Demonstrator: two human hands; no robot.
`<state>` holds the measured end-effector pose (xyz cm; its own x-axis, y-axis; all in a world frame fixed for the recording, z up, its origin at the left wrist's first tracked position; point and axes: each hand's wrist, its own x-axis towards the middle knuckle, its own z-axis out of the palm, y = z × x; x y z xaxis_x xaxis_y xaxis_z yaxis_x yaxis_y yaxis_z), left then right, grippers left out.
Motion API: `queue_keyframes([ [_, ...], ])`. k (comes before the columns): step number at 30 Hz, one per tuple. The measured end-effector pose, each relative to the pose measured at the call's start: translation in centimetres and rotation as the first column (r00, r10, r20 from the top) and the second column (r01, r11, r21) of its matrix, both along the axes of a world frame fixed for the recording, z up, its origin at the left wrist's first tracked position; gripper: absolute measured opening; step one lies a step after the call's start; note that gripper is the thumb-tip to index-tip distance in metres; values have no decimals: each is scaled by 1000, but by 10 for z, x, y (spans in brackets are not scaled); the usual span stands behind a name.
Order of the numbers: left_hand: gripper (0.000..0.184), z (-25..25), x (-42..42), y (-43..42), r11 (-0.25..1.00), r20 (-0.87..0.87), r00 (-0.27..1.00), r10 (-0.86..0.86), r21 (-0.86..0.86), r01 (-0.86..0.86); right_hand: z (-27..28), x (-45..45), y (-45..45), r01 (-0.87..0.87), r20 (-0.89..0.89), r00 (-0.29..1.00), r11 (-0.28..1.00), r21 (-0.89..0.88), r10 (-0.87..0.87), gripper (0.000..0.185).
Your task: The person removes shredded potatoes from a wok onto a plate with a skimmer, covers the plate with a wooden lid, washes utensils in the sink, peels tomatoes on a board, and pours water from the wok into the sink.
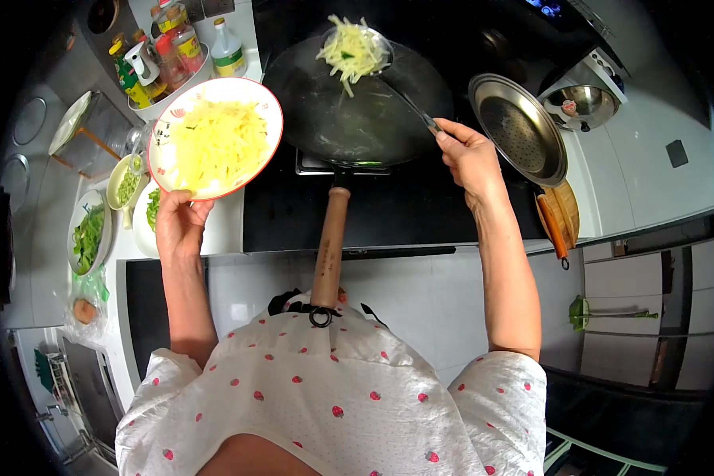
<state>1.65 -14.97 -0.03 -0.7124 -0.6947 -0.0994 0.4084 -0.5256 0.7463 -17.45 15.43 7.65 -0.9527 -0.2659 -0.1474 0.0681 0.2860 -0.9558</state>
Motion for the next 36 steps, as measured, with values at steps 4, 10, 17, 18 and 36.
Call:
queue_keyframes([
  [4,50,2,-2,6,999,12,1000,-20,40,20,-9,-1,-4,39,4,999,999,-15,-38,25],
  [10,47,1,-2,12,997,25,999,-31,68,29,-2,6,-3,39,-18,999,997,-66,-41,25],
  [17,42,2,-2,17,994,2,998,-65,87,65,-17,10,-10,53,-30,998,998,-14,-53,24],
  [18,41,0,-1,16,993,-16,997,-79,89,80,-17,11,-10,54,-30,998,998,-14,-54,24],
  [36,49,-2,-10,23,988,-32,991,-131,80,134,-33,16,-10,36,-130,991,999,11,-35,26],
])
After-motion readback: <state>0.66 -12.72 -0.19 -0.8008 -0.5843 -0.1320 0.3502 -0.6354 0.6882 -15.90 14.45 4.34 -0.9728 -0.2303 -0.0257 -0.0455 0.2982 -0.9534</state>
